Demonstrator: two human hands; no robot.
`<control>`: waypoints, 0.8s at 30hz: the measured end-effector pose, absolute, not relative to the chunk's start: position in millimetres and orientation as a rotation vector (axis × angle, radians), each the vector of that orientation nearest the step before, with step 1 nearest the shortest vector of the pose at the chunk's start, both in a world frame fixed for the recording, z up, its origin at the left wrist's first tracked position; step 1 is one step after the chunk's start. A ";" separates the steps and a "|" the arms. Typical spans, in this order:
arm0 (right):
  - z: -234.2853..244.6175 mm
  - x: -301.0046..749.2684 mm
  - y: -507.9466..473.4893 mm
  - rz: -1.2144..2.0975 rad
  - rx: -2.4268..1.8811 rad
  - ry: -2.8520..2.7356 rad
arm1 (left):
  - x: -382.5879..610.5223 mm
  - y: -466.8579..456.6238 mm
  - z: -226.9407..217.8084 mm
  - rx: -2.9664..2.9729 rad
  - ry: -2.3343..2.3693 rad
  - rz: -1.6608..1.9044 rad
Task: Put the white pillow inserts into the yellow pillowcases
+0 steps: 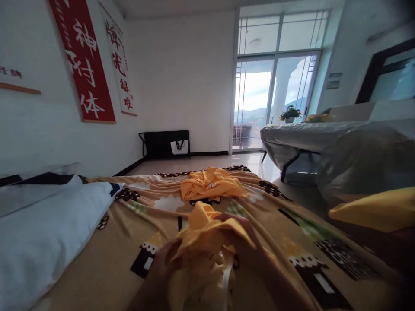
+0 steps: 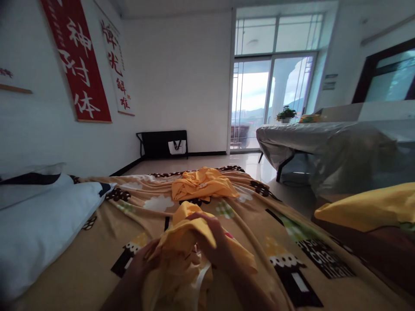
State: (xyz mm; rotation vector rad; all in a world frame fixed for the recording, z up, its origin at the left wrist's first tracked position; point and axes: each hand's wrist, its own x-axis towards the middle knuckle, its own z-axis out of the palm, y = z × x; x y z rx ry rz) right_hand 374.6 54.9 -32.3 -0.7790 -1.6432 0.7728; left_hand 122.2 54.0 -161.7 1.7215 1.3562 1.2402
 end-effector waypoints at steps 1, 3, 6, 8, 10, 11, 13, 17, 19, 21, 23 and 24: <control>-30.0 377.6 54.1 0.876 -0.829 -1.479 | 122.9 55.6 -160.2 1.682 1.310 1.142; -28.5 382.7 56.0 1.057 -0.863 -1.211 | 130.0 56.5 -158.1 1.637 1.263 1.075; -30.1 391.3 64.9 1.148 -0.782 -1.080 | 144.5 52.9 -152.9 1.701 1.335 1.181; -28.5 398.8 71.9 1.137 -0.716 -1.094 | 148.6 45.2 -147.4 1.756 1.378 1.221; -22.7 407.8 77.8 1.143 -0.641 -1.097 | 146.8 33.6 -142.0 1.791 1.376 1.202; -18.6 412.9 80.1 1.163 -0.578 -1.091 | 144.7 27.2 -139.9 1.809 1.374 1.189; -10.3 423.6 83.9 1.210 -0.442 -1.053 | 141.2 16.2 -137.9 1.841 1.363 1.160; -3.1 442.8 88.3 1.161 -0.332 -0.900 | 146.1 9.6 -141.7 1.862 1.307 1.110; -4.0 448.4 89.0 1.139 -0.342 -0.830 | 152.1 12.9 -144.3 1.849 1.279 1.097; -5.2 450.7 88.5 1.142 -0.345 -0.768 | 156.5 16.9 -144.5 1.825 1.270 1.097; -5.4 450.7 87.0 1.137 -0.326 -0.707 | 158.2 19.5 -142.1 1.776 1.291 1.101; -5.2 450.2 85.9 1.133 -0.314 -0.683 | 158.3 19.9 -140.3 1.762 1.318 1.112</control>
